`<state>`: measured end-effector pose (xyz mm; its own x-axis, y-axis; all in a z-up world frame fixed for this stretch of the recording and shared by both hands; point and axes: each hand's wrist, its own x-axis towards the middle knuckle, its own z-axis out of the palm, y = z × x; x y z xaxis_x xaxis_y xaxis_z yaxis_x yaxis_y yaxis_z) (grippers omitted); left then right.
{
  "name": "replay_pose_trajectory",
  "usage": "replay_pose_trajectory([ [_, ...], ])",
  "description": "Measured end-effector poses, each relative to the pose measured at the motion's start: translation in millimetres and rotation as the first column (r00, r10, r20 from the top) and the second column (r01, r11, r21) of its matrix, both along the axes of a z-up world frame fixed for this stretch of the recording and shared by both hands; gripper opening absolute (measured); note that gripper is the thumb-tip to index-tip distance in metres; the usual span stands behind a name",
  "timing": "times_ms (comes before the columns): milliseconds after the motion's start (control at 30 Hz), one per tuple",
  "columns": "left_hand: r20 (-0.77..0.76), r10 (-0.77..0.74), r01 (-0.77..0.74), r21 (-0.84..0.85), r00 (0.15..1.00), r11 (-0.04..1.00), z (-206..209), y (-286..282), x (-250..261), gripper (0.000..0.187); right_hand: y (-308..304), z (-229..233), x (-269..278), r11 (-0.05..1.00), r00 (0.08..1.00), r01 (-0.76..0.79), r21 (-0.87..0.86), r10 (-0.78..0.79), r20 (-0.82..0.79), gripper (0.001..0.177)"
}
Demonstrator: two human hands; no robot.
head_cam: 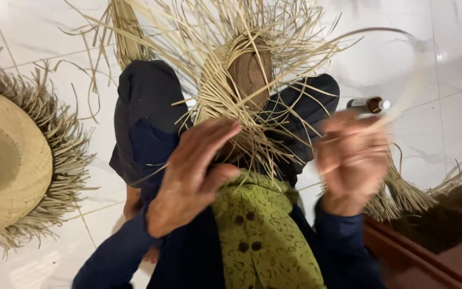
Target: Weaving a straw hat by hand using dried plant fibers and a wooden form.
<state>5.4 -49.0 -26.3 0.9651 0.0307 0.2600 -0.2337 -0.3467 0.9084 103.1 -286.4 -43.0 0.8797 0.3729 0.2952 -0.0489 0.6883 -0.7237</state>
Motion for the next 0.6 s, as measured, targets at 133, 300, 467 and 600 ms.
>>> replay_pose_trajectory([
  [133, 0.104, -0.067, 0.075, -0.083, 0.992, 0.994, 3, -23, 13, 0.032, 45, 12, -13, 0.961, 0.959, -0.265, 0.082, 0.272, -0.082, 0.033],
  [300, 0.109, -0.13, 0.139, -0.073, 0.985, 0.988, -23, -9, 2, 0.014, -27, -2, 20, 0.867, 0.881, -0.279, 0.414, 0.402, -0.249, 0.052],
  [467, 0.089, 0.127, -0.155, 0.576, 0.988, 0.802, -39, 52, -21, 0.02, -122, -10, 48, 0.983, 0.973, 0.11, 0.146, -0.076, -0.218, 0.027],
  [600, -0.022, 0.305, -0.262, 0.454, 0.952, 0.851, -52, 80, -35, 0.011, -144, -1, 63, 0.98, 0.971, 0.119, 0.16, -0.082, -0.226, 0.018],
])
